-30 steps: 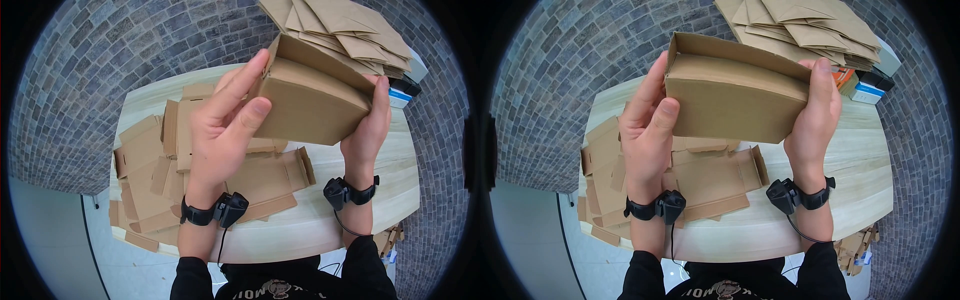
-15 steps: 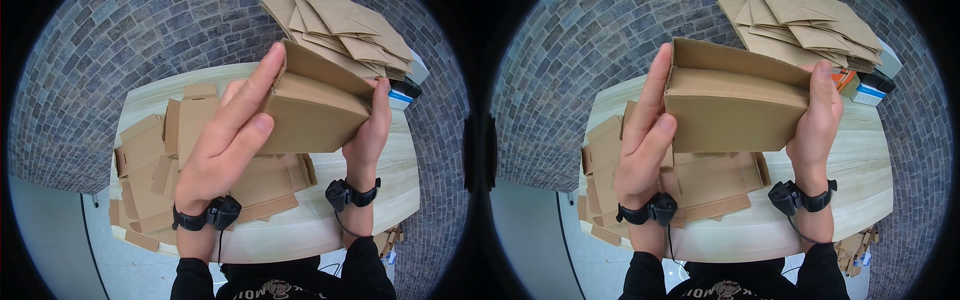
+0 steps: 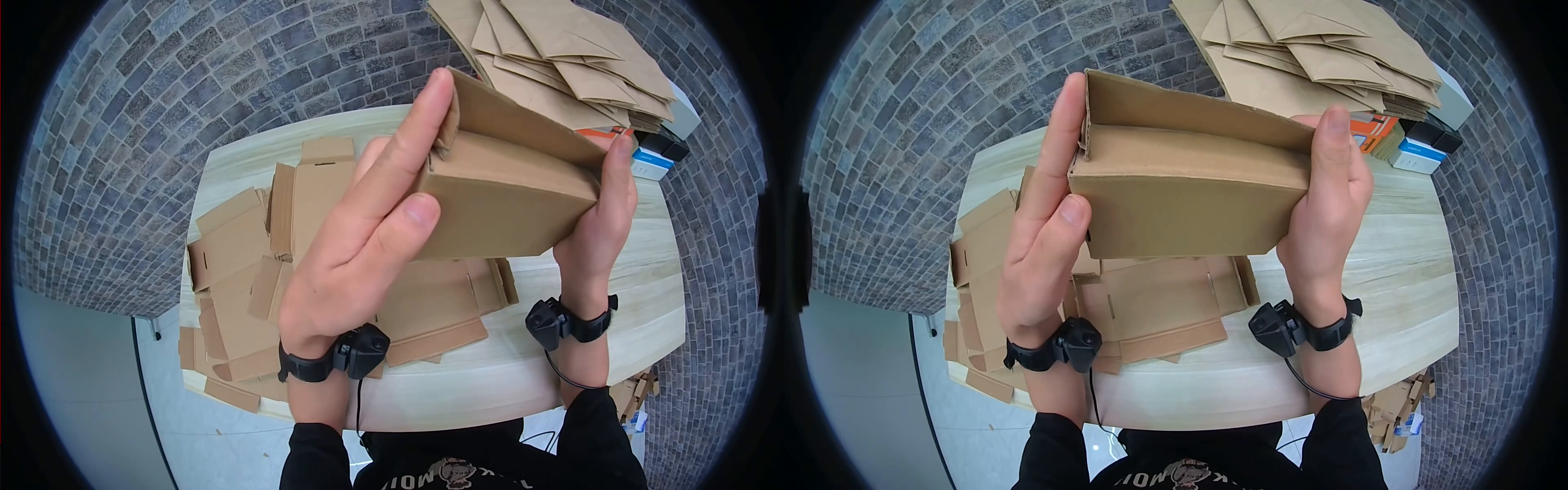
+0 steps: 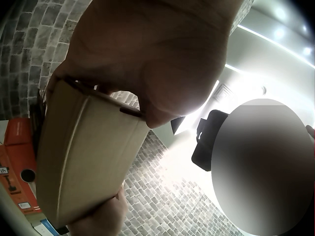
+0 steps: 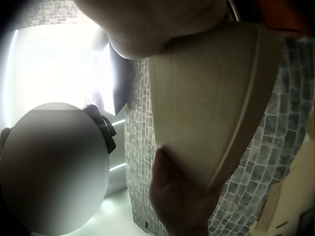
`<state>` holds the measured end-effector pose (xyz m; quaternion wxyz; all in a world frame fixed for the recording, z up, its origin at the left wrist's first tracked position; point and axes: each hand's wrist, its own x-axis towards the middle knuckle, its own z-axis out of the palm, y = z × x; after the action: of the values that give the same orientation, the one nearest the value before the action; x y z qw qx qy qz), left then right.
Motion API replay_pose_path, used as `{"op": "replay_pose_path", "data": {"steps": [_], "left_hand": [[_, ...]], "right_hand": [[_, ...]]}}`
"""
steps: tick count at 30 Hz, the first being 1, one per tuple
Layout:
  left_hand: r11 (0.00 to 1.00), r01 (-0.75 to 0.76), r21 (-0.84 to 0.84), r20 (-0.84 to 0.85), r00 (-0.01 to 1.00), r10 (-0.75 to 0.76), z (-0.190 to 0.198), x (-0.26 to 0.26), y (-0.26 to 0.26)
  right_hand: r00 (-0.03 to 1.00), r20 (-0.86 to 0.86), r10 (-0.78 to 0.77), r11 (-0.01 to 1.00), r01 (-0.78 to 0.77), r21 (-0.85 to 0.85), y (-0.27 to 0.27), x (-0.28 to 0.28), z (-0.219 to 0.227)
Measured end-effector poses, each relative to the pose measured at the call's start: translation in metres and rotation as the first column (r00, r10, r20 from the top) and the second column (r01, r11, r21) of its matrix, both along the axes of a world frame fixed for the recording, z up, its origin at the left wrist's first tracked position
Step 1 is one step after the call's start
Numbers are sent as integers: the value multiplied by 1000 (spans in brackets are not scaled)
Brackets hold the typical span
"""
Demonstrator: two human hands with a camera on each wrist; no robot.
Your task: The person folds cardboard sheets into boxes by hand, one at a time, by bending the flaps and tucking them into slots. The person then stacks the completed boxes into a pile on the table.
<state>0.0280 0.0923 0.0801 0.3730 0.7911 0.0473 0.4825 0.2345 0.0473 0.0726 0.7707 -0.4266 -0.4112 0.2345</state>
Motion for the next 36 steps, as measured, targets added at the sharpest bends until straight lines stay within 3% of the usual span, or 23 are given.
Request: {"op": "replay_pose_path", "data": {"steps": [4,9,15,17,25,28,30,36], "left_hand": [[981,-92,-173,-142,988,67,13,-3,-17],[940,-104,-324,85,987,139,5,10,-19],[949,-108,-296,129,980,152,11,9,-20],[948,-129,-293,117,979,169,12,3,-21],[946,-152,-287,110,976,190,13,-9,-17],[953,-91,-289,146,980,137,14,-6,-21],[909,-211,-359,151,948,279,17,8,-31],[920,-250,-302,209,924,320,10,22,-27]], "right_hand": [[999,34,-20,1000,20,0,0,1,0],[999,48,-22,1000,21,16,0,4,2],[989,133,-66,997,71,-30,-2,11,0],[981,162,-107,994,101,47,-5,8,3],[946,297,-130,990,108,88,-14,5,7],[938,314,-143,988,116,103,-14,4,8],[930,330,-159,986,131,106,-13,3,7],[938,295,-181,982,155,110,-14,0,6]]}}
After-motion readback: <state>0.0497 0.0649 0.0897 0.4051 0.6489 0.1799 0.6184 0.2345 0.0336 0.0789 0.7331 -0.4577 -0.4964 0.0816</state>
